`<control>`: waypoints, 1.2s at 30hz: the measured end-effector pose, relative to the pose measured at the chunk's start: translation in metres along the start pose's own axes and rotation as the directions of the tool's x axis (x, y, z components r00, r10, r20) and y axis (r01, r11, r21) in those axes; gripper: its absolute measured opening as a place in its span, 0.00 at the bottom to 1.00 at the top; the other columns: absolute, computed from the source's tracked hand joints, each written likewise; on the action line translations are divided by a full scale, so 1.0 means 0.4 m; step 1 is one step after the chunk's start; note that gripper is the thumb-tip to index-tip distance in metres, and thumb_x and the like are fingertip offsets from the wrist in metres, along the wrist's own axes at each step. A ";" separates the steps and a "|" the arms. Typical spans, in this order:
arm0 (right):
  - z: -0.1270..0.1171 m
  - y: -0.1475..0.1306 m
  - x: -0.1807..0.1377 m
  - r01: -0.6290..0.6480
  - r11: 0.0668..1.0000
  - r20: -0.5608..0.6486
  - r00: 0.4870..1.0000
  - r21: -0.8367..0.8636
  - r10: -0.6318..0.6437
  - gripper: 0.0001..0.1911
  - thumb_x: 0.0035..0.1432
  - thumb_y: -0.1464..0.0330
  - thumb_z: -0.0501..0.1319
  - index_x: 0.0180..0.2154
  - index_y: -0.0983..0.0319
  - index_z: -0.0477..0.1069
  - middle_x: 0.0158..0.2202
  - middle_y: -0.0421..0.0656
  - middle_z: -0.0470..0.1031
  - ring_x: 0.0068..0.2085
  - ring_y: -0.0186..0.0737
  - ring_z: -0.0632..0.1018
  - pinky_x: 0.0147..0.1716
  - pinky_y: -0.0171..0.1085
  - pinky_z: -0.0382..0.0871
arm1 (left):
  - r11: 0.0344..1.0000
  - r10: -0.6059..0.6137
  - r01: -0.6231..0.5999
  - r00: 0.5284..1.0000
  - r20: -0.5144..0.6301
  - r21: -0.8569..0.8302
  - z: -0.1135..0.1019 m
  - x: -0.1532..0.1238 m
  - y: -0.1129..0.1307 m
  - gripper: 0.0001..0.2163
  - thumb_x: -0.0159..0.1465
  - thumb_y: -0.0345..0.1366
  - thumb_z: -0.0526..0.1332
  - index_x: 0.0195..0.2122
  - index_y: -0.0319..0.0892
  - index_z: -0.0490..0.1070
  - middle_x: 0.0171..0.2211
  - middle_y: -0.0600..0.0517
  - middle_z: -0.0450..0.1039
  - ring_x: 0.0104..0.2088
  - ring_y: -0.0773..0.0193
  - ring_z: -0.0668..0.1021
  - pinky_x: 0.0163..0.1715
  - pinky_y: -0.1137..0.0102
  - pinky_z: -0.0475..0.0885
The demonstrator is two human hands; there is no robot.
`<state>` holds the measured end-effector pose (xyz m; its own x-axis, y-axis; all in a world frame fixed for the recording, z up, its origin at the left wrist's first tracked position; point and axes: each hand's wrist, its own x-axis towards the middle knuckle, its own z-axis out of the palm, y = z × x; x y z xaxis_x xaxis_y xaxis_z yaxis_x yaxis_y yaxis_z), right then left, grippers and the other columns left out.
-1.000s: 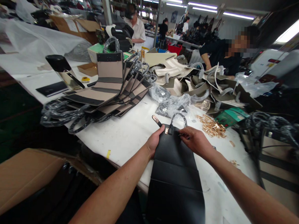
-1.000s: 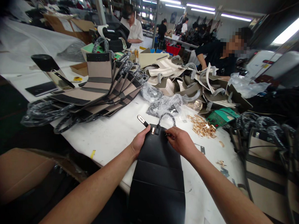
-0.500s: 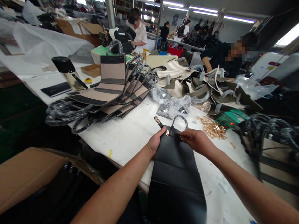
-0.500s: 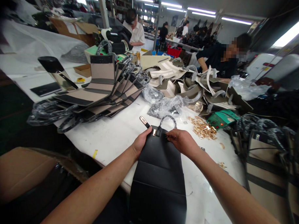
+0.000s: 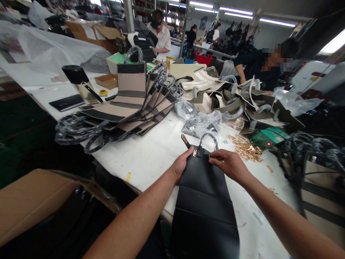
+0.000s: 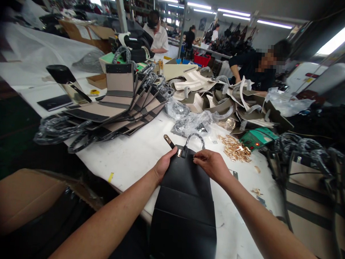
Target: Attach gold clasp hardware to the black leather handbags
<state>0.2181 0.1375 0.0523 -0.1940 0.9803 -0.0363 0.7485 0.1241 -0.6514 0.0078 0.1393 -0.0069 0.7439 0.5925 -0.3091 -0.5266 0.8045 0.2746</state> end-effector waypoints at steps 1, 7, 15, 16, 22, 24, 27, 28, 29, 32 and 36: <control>-0.002 -0.002 0.001 -0.005 1.000 0.010 1.000 -0.008 0.005 0.07 0.54 0.62 0.65 0.35 0.56 0.78 0.33 0.38 0.80 0.34 0.39 0.80 0.37 0.36 0.73 | 1.000 -0.004 0.004 1.000 0.003 -0.001 0.000 0.001 0.000 0.25 0.65 0.53 0.57 0.47 0.32 0.76 0.37 0.39 0.81 0.38 0.50 0.83 0.44 0.61 0.75; -0.023 -0.009 0.026 0.122 0.984 0.135 0.985 -0.133 -0.104 0.06 0.55 0.62 0.64 0.33 0.57 0.76 0.32 0.40 0.77 0.32 0.38 0.77 0.34 0.37 0.70 | 1.000 -0.022 0.022 0.999 -0.028 0.022 -0.003 0.002 0.000 0.25 0.66 0.52 0.56 0.47 0.33 0.76 0.34 0.40 0.82 0.34 0.51 0.83 0.41 0.61 0.76; -0.004 -0.018 0.017 0.175 0.973 0.091 0.982 -0.149 -0.163 0.06 0.58 0.63 0.62 0.33 0.58 0.75 0.33 0.40 0.75 0.33 0.38 0.76 0.35 0.37 0.68 | 0.997 0.005 -0.002 0.999 -0.040 0.075 -0.001 -0.001 -0.006 0.26 0.66 0.53 0.55 0.46 0.32 0.76 0.32 0.40 0.81 0.28 0.53 0.83 0.35 0.64 0.76; 0.001 -0.017 0.016 0.155 0.977 0.076 0.986 -0.148 -0.145 0.06 0.58 0.63 0.62 0.33 0.58 0.75 0.32 0.40 0.76 0.33 0.38 0.76 0.35 0.37 0.68 | 0.997 0.006 -0.003 0.999 -0.042 0.083 -0.001 -0.001 -0.007 0.26 0.66 0.54 0.55 0.46 0.32 0.76 0.32 0.40 0.81 0.28 0.53 0.83 0.34 0.64 0.76; 0.000 -0.017 0.019 0.154 0.982 0.077 0.986 -0.112 -0.146 0.05 0.57 0.64 0.63 0.33 0.57 0.78 0.32 0.39 0.78 0.33 0.39 0.77 0.35 0.37 0.69 | 0.996 -0.008 0.010 0.999 -0.031 0.084 -0.005 0.001 -0.007 0.26 0.66 0.54 0.55 0.46 0.32 0.76 0.33 0.39 0.81 0.30 0.53 0.83 0.36 0.63 0.77; -0.006 -0.022 0.015 0.209 0.972 0.118 0.973 -0.106 -0.197 0.07 0.59 0.65 0.61 0.34 0.56 0.79 0.33 0.40 0.78 0.35 0.40 0.78 0.37 0.38 0.70 | 0.998 -0.003 0.005 1.000 -0.022 0.065 -0.005 0.001 -0.005 0.26 0.65 0.54 0.56 0.47 0.33 0.76 0.34 0.39 0.81 0.33 0.51 0.83 0.38 0.62 0.77; -0.006 -0.023 0.004 0.212 0.972 0.060 0.977 -0.106 -0.206 0.08 0.60 0.65 0.60 0.38 0.55 0.79 0.36 0.41 0.79 0.37 0.41 0.79 0.40 0.39 0.71 | 0.999 0.003 -0.002 1.000 -0.009 0.046 -0.003 0.001 -0.003 0.26 0.65 0.54 0.56 0.47 0.34 0.76 0.36 0.39 0.82 0.35 0.50 0.83 0.40 0.61 0.76; -0.002 -0.022 0.000 0.201 0.974 0.018 0.980 -0.106 -0.200 0.08 0.60 0.65 0.61 0.39 0.55 0.79 0.36 0.41 0.79 0.38 0.41 0.79 0.40 0.40 0.71 | 0.999 -0.001 0.001 1.000 -0.003 0.044 -0.003 0.001 -0.002 0.26 0.65 0.54 0.56 0.47 0.33 0.76 0.36 0.39 0.82 0.36 0.50 0.83 0.40 0.61 0.76; 0.002 -0.019 -0.003 0.195 0.975 -0.024 0.980 -0.103 -0.199 0.07 0.60 0.65 0.61 0.38 0.55 0.79 0.36 0.41 0.79 0.38 0.41 0.79 0.40 0.40 0.72 | 0.999 -0.009 0.009 1.000 0.001 0.043 -0.003 0.001 -0.002 0.26 0.65 0.54 0.56 0.47 0.33 0.76 0.36 0.39 0.81 0.36 0.49 0.83 0.40 0.61 0.76; 0.019 -0.009 -0.006 0.236 0.967 -0.054 0.969 -0.096 -0.242 0.07 0.60 0.65 0.61 0.36 0.56 0.78 0.36 0.43 0.77 0.37 0.41 0.78 0.38 0.39 0.72 | 0.998 -0.057 0.056 0.998 0.012 0.040 -0.005 0.002 0.001 0.27 0.65 0.55 0.55 0.47 0.33 0.76 0.35 0.39 0.82 0.34 0.50 0.83 0.38 0.62 0.77; 0.032 -0.002 -0.003 0.269 0.948 0.000 0.962 -0.167 -0.273 0.09 0.62 0.65 0.59 0.37 0.57 0.78 0.35 0.44 0.75 0.35 0.40 0.78 0.35 0.37 0.71 | 0.995 -0.102 0.101 0.994 0.040 0.026 -0.010 0.005 0.005 0.27 0.66 0.55 0.55 0.46 0.32 0.76 0.35 0.39 0.81 0.34 0.51 0.83 0.38 0.62 0.77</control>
<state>0.2096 0.1342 0.0433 -0.3909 0.9092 0.1435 0.7634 0.4073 -0.5012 0.0066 0.1425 -0.0107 0.8097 0.5051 -0.2989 -0.4380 0.8590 0.2651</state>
